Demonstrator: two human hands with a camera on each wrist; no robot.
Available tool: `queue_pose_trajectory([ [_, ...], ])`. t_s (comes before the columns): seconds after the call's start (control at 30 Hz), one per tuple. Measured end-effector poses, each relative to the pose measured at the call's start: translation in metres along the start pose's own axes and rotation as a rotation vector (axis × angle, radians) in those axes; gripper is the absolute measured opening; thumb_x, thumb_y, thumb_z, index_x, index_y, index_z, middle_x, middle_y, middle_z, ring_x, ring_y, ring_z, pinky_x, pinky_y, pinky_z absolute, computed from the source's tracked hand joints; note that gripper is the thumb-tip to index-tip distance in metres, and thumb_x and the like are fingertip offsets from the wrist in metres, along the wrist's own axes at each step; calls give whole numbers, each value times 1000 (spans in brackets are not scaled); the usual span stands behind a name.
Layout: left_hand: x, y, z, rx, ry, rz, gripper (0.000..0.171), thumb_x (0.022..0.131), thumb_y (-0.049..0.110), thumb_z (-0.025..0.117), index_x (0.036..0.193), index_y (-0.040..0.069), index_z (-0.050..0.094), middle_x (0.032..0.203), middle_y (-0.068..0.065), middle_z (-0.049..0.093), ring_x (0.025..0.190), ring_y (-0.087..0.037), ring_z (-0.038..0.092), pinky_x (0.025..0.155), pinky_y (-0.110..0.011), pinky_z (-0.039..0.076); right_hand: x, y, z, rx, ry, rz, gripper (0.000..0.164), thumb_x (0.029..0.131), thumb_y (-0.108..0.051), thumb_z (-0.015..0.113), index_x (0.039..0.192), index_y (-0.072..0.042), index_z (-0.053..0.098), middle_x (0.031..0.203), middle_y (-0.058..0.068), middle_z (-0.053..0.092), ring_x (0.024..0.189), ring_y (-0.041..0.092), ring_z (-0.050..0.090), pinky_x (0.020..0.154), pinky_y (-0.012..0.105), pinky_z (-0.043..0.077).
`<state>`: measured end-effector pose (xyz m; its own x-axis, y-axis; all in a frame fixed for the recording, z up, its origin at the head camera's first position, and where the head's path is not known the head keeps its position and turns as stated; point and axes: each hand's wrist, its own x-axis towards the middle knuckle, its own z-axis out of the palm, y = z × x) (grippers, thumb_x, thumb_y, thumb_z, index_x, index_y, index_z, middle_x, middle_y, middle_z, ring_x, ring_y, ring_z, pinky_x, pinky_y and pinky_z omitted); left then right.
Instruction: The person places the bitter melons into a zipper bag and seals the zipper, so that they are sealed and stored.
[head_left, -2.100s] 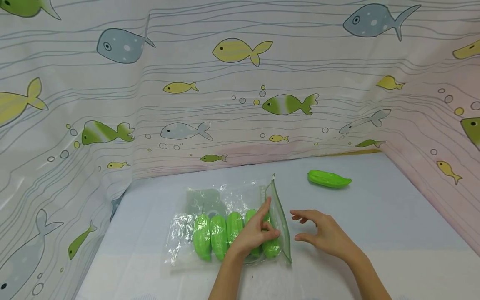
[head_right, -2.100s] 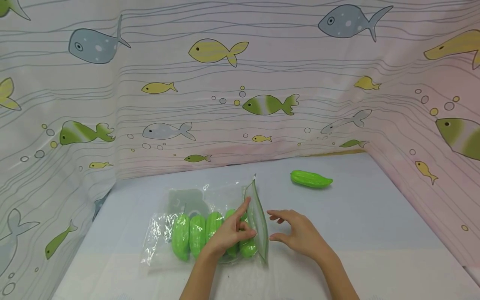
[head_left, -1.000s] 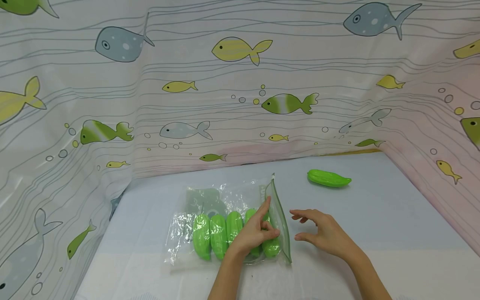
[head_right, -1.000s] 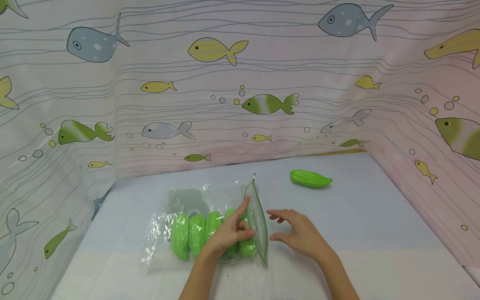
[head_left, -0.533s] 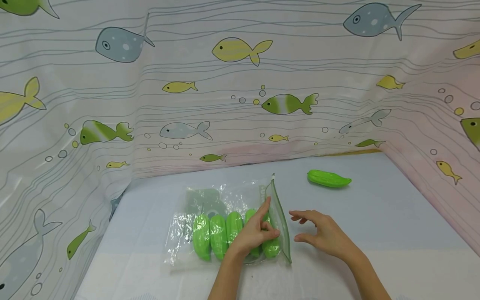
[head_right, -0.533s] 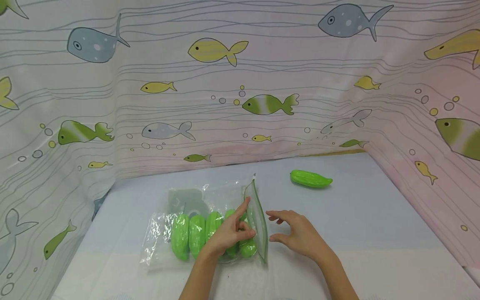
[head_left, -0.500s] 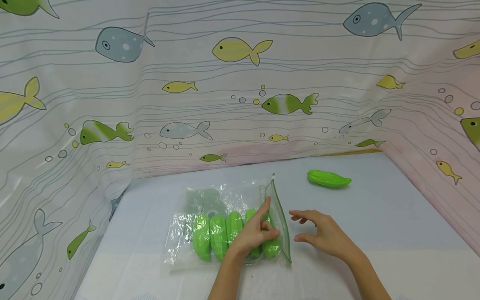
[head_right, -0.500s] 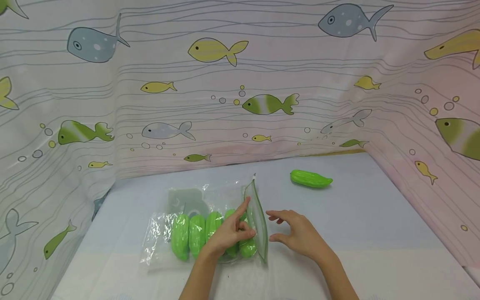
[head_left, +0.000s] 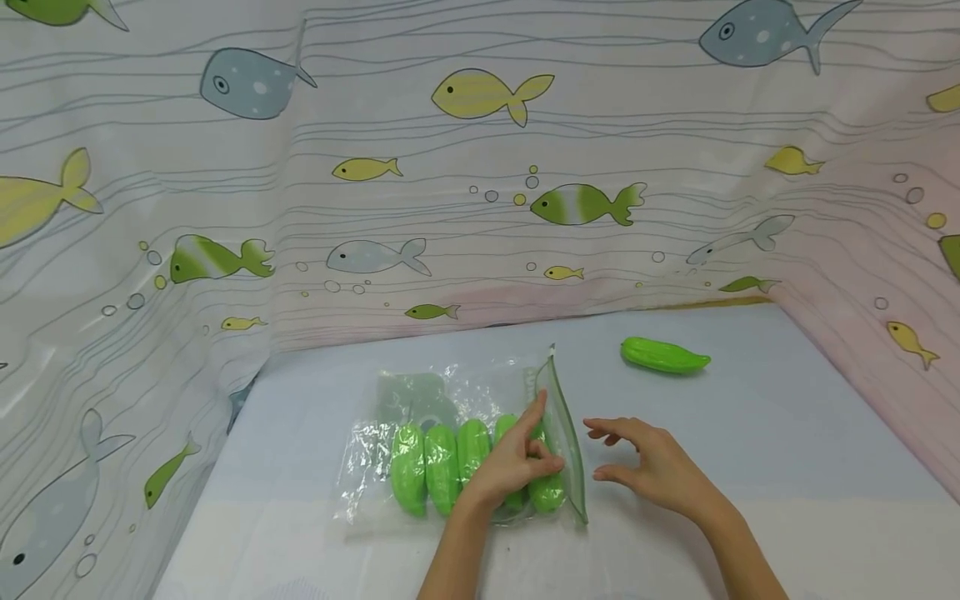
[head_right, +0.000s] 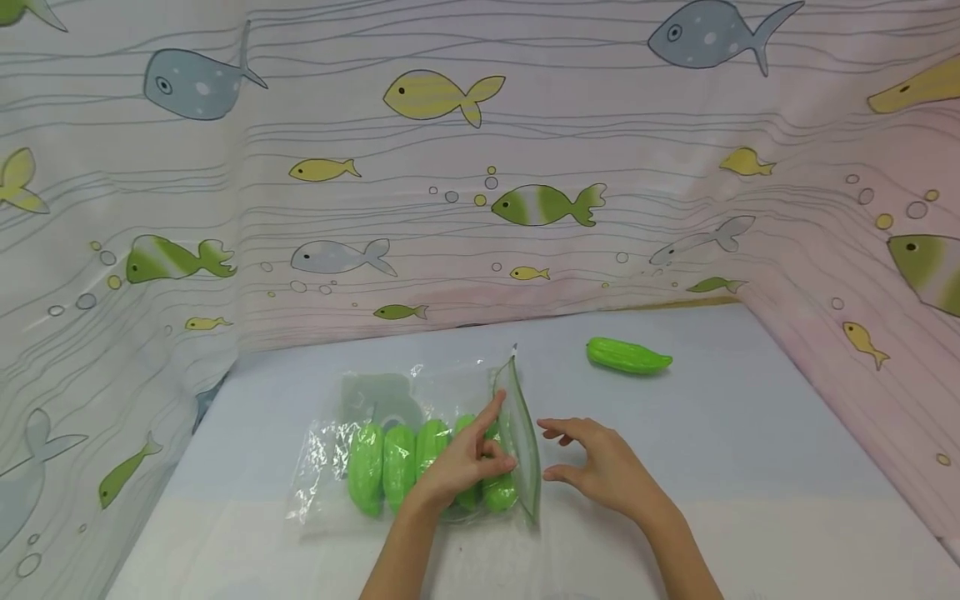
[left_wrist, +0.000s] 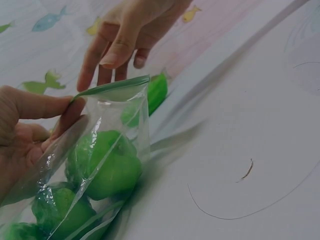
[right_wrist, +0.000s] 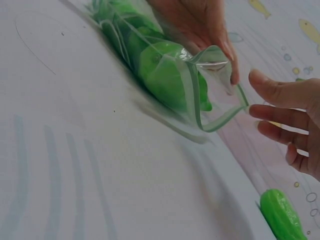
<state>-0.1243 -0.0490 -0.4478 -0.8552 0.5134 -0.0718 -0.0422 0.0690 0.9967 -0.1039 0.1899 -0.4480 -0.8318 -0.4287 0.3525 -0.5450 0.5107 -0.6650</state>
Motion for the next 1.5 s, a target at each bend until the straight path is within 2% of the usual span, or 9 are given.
queue_pose_trajectory([
  [0.3, 1, -1, 0, -1, -9, 5, 95, 85, -3, 69, 156, 21, 10, 161, -7, 2, 72, -12, 62, 68, -24, 51, -2, 3, 1, 9, 14, -27, 65, 74, -24, 82, 134, -20, 57, 116, 0, 67, 93, 18, 62, 69, 36, 49],
  [0.57, 0, 0, 0, -1, 2, -2, 95, 85, -4, 69, 156, 22, 11, 161, -8, 3, 72, -13, 62, 68, -25, 51, 0, 2, -3, -22, 25, -11, 65, 72, -22, 84, 132, -18, 59, 113, -3, 67, 93, 16, 62, 70, 39, 49],
  [0.67, 1, -1, 0, 2, 3, -5, 95, 85, -4, 69, 156, 22, 12, 161, -6, 3, 73, -13, 61, 68, -24, 51, 1, 2, -7, -33, 31, -9, 66, 72, -22, 84, 132, -20, 58, 112, -3, 67, 93, 16, 62, 69, 38, 48],
  [0.9, 2, -3, -1, -2, -3, -4, 95, 84, -4, 68, 156, 20, 11, 161, -6, 2, 72, -11, 62, 69, -23, 51, 6, 9, -21, -71, 40, -39, 68, 69, -18, 86, 131, -13, 59, 112, -4, 67, 92, 16, 63, 68, 36, 47],
  [1.1, 2, -3, -1, -15, -15, 5, 95, 85, -5, 68, 156, 20, 10, 161, -7, 1, 72, -11, 61, 69, -23, 51, 11, 18, -34, -103, 58, -30, 66, 69, -19, 86, 130, -12, 60, 108, -10, 66, 91, 11, 62, 68, 33, 46],
  [1.37, 0, -2, 1, -22, -16, 10, 96, 85, -6, 67, 156, 21, 9, 161, -8, -1, 72, -13, 60, 70, -24, 51, 13, 28, -41, -82, 86, -26, 65, 71, -17, 85, 131, -14, 60, 111, -1, 69, 91, 8, 61, 66, 32, 43],
  [1.5, 0, -2, 1, -22, -15, 12, 96, 85, -7, 67, 156, 22, 10, 161, -8, -1, 73, -13, 60, 70, -23, 51, 13, 30, -44, -68, 90, -16, 66, 70, -19, 86, 131, -17, 60, 113, -3, 68, 91, 5, 60, 68, 31, 43],
])
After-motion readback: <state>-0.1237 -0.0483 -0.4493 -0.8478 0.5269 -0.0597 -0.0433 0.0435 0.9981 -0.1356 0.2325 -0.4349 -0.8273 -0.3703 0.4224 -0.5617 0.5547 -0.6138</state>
